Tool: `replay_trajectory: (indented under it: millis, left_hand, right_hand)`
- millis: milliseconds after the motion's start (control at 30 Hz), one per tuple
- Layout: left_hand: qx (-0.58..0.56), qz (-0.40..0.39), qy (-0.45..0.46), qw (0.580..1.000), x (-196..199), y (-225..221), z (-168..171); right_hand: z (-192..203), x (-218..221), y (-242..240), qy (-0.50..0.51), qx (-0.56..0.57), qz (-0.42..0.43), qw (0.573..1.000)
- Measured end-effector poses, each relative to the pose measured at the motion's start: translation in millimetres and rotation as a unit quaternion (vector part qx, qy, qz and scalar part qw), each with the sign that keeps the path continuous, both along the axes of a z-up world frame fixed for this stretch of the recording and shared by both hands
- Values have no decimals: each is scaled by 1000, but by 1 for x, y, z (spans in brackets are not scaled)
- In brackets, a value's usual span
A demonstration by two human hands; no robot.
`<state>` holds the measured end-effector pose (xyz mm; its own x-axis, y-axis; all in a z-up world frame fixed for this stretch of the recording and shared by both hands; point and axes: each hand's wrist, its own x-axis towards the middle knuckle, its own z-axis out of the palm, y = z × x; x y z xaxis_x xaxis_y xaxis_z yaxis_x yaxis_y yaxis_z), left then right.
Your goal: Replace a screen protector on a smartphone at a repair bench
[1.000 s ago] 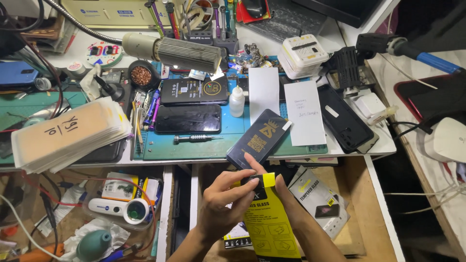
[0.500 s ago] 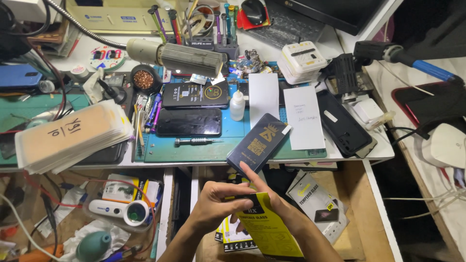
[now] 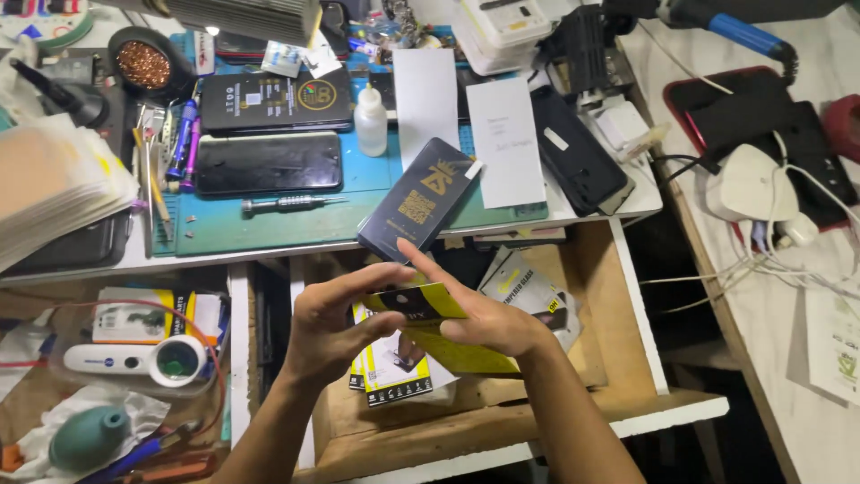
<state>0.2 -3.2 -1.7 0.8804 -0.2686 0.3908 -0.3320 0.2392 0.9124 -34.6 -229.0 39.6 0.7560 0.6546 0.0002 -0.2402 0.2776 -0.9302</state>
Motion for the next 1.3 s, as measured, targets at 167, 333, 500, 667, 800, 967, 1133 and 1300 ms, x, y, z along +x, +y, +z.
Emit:
replay_trajectory:
  millis: [167,333,500,667,800,967,1133,1300]
  left_hand:
    - [-17,126,13,992,1,8,2]
    - [83,77,155,981,4,17,15]
    - [446,-37,173,877,-1,21,-1]
    - [499,33,208,840,4,18,-53]
    - [565,10,233,792,5,6,-72]
    - [555,6,258,791,9,-6,-73]
    - [505,-6,303,808,11,-17,-79]
    - [466,40,317,825,3,-9,-24]
  right_hand:
    - [-11,16,-36,-47,-139,-20,989]
    - [24,17,-37,-106,-433,-4,895]
    - [-39,29,-84,-2,-761,-39,647]
    - [-77,30,-95,24,-798,-40,601]
    - [-116,21,-124,58,-715,-87,691]
    - [-148,31,-168,107,-684,-126,711]
    - [-185,34,-192,125,-698,-90,700]
    - [-149,32,-168,60,-681,-37,729]
